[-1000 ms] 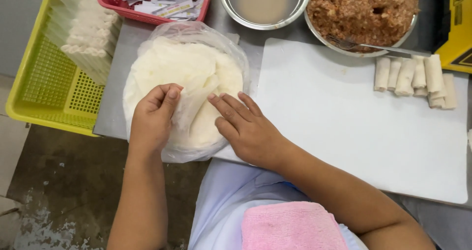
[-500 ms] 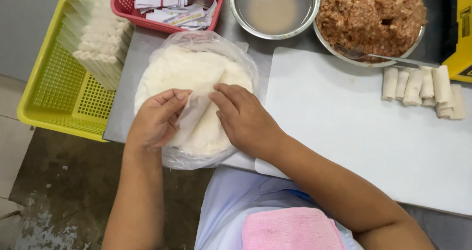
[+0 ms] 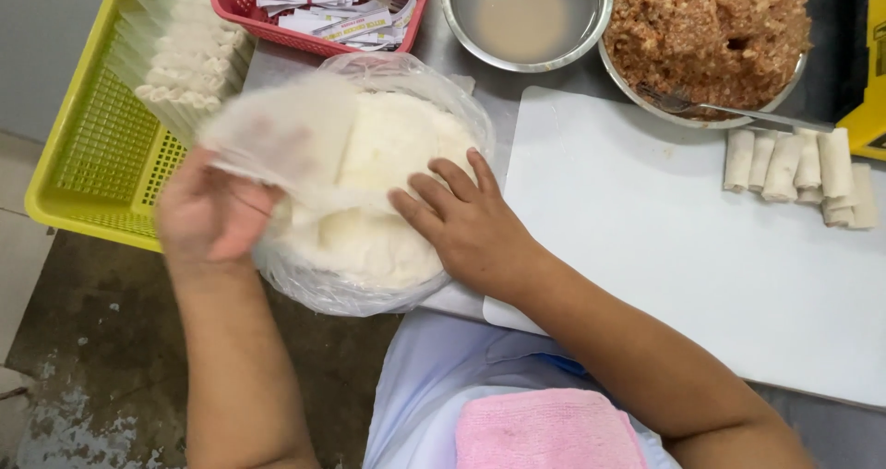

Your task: The person is manually assembling spring rolls by placing a meat-based filling onto thin wrappers and rolling them tightly.

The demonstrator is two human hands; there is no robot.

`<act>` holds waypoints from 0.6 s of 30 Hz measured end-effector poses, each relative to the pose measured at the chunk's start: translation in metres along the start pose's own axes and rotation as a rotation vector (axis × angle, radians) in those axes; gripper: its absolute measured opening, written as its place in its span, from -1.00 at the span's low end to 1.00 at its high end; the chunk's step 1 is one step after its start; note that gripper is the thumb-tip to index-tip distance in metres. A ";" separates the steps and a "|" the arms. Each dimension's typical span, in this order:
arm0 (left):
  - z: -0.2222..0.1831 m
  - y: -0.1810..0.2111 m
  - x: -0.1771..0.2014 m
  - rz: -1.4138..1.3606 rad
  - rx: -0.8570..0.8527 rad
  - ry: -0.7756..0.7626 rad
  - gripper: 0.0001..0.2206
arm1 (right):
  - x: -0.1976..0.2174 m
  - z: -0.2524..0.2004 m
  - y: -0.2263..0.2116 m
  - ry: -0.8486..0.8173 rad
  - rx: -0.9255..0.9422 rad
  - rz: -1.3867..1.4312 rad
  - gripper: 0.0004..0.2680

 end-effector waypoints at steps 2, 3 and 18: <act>-0.010 0.036 0.031 0.034 -0.162 0.005 -0.52 | -0.010 -0.008 -0.001 -0.033 0.036 0.004 -0.71; -0.016 0.056 0.046 0.065 -0.322 0.010 -0.60 | -0.016 -0.012 -0.001 -0.070 0.070 0.004 -0.69; -0.017 -0.054 -0.166 0.122 -0.101 -0.178 -0.80 | 0.112 -0.004 0.052 0.300 -0.383 1.280 -0.62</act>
Point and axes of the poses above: each hand's wrist, its own z-axis towards the middle knuckle, its own x-axis out of the back of the hand, y = z × x, the point moved 4 cm from there along z, towards the middle knuckle, and after that the axes turned 11 degrees about x, right-handed, at the moved point
